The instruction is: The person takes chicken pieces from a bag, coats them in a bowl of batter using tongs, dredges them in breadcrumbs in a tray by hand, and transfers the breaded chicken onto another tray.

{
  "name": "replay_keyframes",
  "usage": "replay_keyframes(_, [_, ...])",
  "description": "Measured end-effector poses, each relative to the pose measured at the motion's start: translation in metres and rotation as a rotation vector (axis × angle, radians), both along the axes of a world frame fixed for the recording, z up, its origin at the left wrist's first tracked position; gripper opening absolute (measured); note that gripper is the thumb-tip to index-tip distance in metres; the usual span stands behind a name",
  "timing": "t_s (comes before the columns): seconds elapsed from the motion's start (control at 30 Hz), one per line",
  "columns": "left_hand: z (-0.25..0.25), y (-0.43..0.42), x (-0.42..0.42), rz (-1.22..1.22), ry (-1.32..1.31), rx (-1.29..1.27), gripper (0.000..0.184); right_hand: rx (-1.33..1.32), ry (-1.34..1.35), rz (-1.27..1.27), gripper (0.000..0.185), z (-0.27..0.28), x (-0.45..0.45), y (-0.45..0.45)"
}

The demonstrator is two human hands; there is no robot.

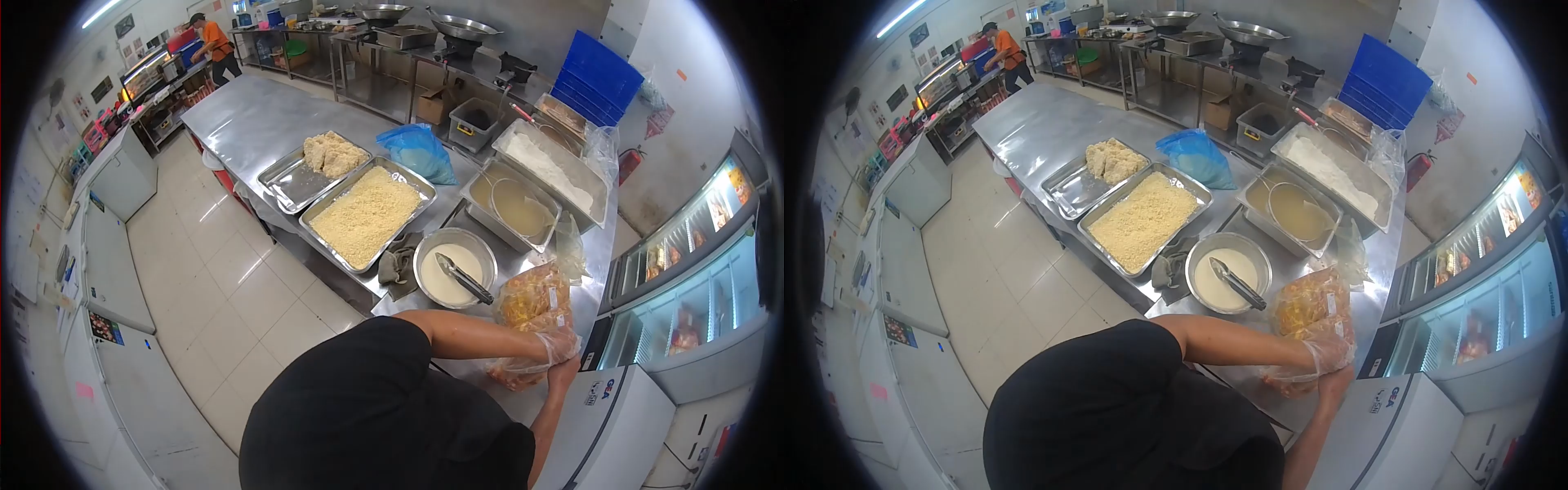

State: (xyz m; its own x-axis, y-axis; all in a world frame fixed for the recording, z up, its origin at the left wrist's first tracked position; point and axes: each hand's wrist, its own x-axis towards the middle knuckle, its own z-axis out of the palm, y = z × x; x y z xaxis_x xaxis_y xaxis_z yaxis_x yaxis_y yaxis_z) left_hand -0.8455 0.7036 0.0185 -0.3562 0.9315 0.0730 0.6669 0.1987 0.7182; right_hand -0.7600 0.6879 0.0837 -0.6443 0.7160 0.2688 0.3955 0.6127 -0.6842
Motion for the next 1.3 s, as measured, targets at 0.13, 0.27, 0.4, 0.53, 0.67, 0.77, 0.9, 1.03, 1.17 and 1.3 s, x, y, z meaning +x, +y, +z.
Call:
replay_keyframes(0.13, [-0.062,0.021,0.021,0.207,-0.069,0.163,0.032,0.029,-0.097,-0.013,0.028,-0.003,0.0,0.002])
replay_keyframes(0.27, [-0.056,-0.005,0.004,-0.04,-0.717,0.474,0.036,0.068,-0.071,0.019,0.03,-0.021,-0.001,0.022])
replay_keyframes(0.4, [0.052,-0.053,-0.032,0.031,-0.278,0.133,0.023,0.089,-0.006,-0.034,0.027,-0.039,-0.01,0.028])
replay_keyframes(0.53, [0.041,-0.016,-0.062,-0.038,-0.328,0.11,0.024,-0.907,0.4,0.063,0.027,-0.068,0.013,0.076])
replay_keyframes(0.67, [0.025,0.01,-0.05,-0.231,0.096,0.072,0.022,-0.184,0.107,0.005,0.027,-0.044,0.004,0.043])
replay_keyframes(0.77, [-0.008,0.019,-0.039,-0.21,-0.107,0.231,0.02,0.1,-0.093,-0.099,0.021,-0.047,0.004,0.041])
replay_keyframes(0.9, [-0.015,0.01,-0.01,0.013,-0.034,0.155,0.021,0.185,-0.093,-0.072,0.019,-0.03,-0.002,0.019])
replay_keyframes(1.03, [0.017,-0.042,-0.013,-0.244,-0.105,0.097,0.035,-0.275,0.409,-0.162,0.016,-0.118,0.014,0.069])
replay_keyframes(1.17, [0.019,-0.034,-0.056,-0.095,-0.04,0.238,0.033,0.191,-0.011,-0.135,0.014,-0.031,-0.006,0.04])
replay_keyframes(1.3, [0.089,-0.068,-0.078,0.002,0.035,-0.082,0.036,0.19,-0.156,-0.057,0.016,-0.021,-0.023,0.04])
